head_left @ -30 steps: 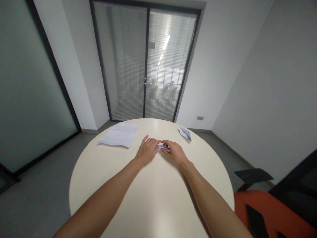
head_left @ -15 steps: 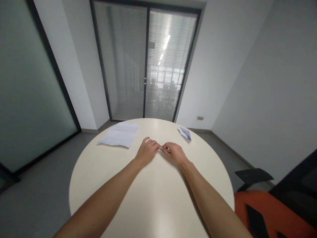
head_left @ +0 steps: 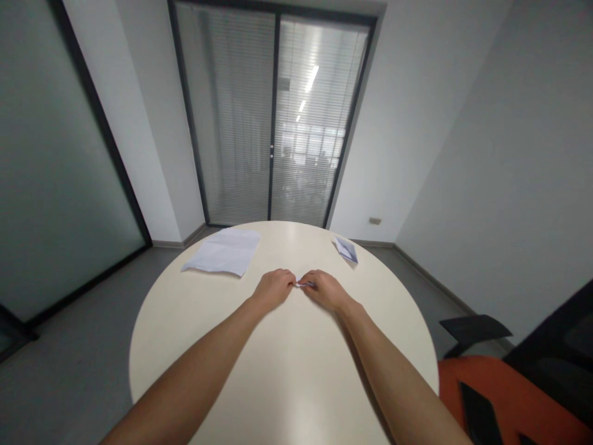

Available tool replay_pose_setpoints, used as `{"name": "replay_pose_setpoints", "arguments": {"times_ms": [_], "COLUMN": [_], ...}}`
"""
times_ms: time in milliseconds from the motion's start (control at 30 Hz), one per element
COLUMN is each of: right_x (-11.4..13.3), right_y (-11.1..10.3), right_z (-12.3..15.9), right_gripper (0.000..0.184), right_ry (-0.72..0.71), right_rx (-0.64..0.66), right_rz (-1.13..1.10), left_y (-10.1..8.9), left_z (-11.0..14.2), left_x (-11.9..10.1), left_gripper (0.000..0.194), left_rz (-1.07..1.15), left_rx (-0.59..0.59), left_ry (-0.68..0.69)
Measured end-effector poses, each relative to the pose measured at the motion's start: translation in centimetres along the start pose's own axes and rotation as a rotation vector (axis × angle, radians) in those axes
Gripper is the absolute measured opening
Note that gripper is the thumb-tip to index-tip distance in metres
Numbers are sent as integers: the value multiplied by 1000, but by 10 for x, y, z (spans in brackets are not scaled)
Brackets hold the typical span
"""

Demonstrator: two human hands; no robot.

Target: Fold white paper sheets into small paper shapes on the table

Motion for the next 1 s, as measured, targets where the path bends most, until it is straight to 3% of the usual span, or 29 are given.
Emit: {"name": "replay_pose_setpoints", "arguments": {"times_ms": [200, 533, 1000], "right_x": [-5, -18, -9], "right_y": [2, 4, -4], "right_z": [0, 1, 4], "right_gripper": [24, 33, 27], "right_ry": [11, 20, 33], "right_rx": [16, -5, 61], "right_rz": [-24, -10, -129], "left_y": [2, 10, 15], "left_z": [2, 1, 1], "left_x": [1, 2, 5], "left_gripper": [23, 26, 30], "left_rz": [30, 97, 63], "left_rx": [23, -1, 17], "left_ry": [-34, 28, 30]}}
Point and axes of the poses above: each hand's wrist, its own z-axis away from the middle knuckle, its own y-axis out of the palm, x = y × z, the point moved 9 cm from there along -z, towards the middle knuckle, and after that the axes turned 11 degrees about -z, right-handed, at the moved point
